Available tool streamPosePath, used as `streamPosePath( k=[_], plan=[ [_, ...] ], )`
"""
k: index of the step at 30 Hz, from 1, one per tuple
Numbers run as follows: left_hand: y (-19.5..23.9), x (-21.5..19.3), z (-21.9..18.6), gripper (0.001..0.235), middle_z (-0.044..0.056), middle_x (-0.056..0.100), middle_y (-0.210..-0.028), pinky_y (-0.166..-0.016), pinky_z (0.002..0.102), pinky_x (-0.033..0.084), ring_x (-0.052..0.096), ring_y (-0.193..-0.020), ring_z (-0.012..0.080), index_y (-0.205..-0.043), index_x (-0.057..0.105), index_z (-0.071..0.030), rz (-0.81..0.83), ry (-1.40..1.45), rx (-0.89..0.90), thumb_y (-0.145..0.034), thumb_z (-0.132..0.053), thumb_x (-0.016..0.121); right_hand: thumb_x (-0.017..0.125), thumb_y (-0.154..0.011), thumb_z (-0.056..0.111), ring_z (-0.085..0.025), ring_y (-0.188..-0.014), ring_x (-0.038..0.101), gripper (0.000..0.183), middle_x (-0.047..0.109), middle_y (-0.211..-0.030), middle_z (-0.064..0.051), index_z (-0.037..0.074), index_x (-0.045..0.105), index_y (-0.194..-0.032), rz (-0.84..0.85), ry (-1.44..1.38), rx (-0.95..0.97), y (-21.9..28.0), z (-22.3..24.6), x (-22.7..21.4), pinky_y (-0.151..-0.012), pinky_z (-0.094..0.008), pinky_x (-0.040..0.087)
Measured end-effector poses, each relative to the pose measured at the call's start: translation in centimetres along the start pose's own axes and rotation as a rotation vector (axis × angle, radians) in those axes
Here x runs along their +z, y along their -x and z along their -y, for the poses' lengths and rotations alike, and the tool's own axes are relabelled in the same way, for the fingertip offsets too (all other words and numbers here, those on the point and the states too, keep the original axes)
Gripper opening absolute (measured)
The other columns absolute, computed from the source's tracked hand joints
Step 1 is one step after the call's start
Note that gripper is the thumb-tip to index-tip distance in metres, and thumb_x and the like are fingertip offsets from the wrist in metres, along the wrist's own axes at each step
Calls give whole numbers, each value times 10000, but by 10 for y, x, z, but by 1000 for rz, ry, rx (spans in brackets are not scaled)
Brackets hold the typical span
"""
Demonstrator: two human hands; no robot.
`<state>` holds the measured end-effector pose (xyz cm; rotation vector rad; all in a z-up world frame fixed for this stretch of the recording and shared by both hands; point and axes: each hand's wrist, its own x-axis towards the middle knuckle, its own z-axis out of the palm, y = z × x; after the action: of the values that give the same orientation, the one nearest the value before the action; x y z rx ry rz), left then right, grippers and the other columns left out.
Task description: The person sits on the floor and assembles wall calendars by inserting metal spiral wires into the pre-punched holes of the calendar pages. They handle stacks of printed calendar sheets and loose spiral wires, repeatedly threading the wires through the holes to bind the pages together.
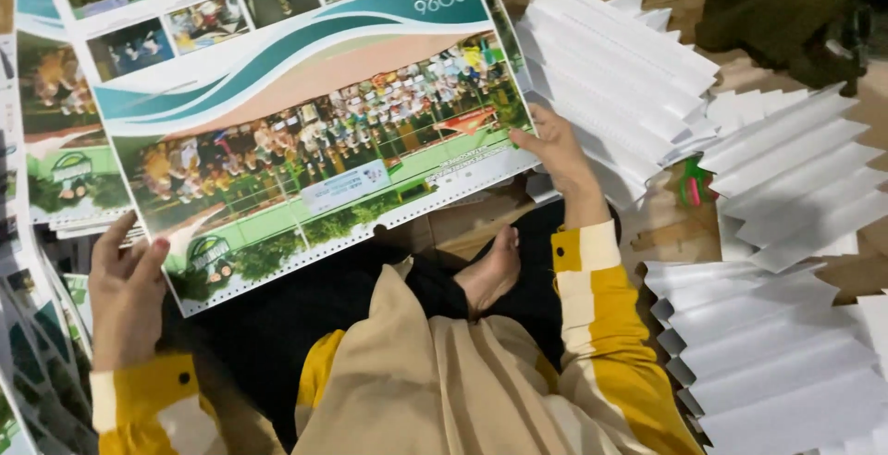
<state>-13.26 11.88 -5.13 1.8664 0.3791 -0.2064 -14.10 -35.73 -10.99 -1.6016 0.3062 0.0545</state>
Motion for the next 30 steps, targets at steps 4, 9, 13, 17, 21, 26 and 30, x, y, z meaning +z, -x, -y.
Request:
streamPosePath(
  k=[4, 9, 13, 17, 21, 26, 30],
  plan=[
    [27, -12, 42, 665, -42, 461, -967, -772, 232, 427, 473, -916, 81, -1474, 263, -123, 37, 200, -89, -861, -123, 519, 491, -843, 411, -200, -1145, 490, 326, 576, -1192, -14, 189, 604, -1054, -261, 160, 27, -1, -7, -16, -990, -407, 341],
    [37, -3, 90, 569, 170, 471, -1137, -820, 378, 432, 515, -924, 327, -1401, 281, -60, 145, 402, -67, -853, -37, 431, 448, -930, 260, -291, -732, 563, 224, 620, -835, -86, 114, 617, -916, -573, 994, -180, 1, -70, -83, -594, -410, 403],
    [33, 11, 105, 522, 196, 562, -904, -841, 385, 483, 582, -908, 327, -1308, 339, -41, 130, 546, -130, -826, -86, 536, 638, -813, 295, -314, -816, 528, 251, 577, -892, -120, 97, 608, -964, -462, 1343, -269, 4, -106, -94, -649, -420, 407],
    [29, 19, 106, 478, 194, 510, -1081, -855, 427, 446, 536, -964, 384, -1279, 363, -51, 61, 651, -156, -817, -58, 487, 643, -776, 295, -328, -876, 504, 260, 592, -911, -109, 130, 595, -971, -416, 1356, -318, -1, -116, -99, -717, -444, 375],
    [26, 22, 138, 425, 137, 608, -873, -721, 369, 532, 631, -811, 302, -1156, 472, -42, 37, 776, -60, -756, -49, 614, 696, -682, 247, -288, -833, 546, 193, 561, -859, -50, 182, 620, -848, -405, 1413, -145, -9, -116, -99, -766, -398, 419],
    [32, 29, 128, 277, 109, 609, -811, -669, 333, 561, 660, -729, 270, -1033, 492, -20, -30, 834, -22, -793, -64, 625, 645, -748, 126, -291, -878, 593, 346, 601, -855, -66, 156, 601, -1089, -303, 1469, -87, 1, -112, -91, -781, -391, 472],
    [28, 29, 132, 274, 161, 608, -810, -683, 375, 562, 657, -734, 302, -998, 497, 16, 17, 790, -46, -778, -49, 646, 664, -730, 186, -269, -896, 587, 309, 593, -926, -55, 173, 632, -1037, -301, 1586, -92, 2, -97, -83, -771, -361, 473]
  ],
)
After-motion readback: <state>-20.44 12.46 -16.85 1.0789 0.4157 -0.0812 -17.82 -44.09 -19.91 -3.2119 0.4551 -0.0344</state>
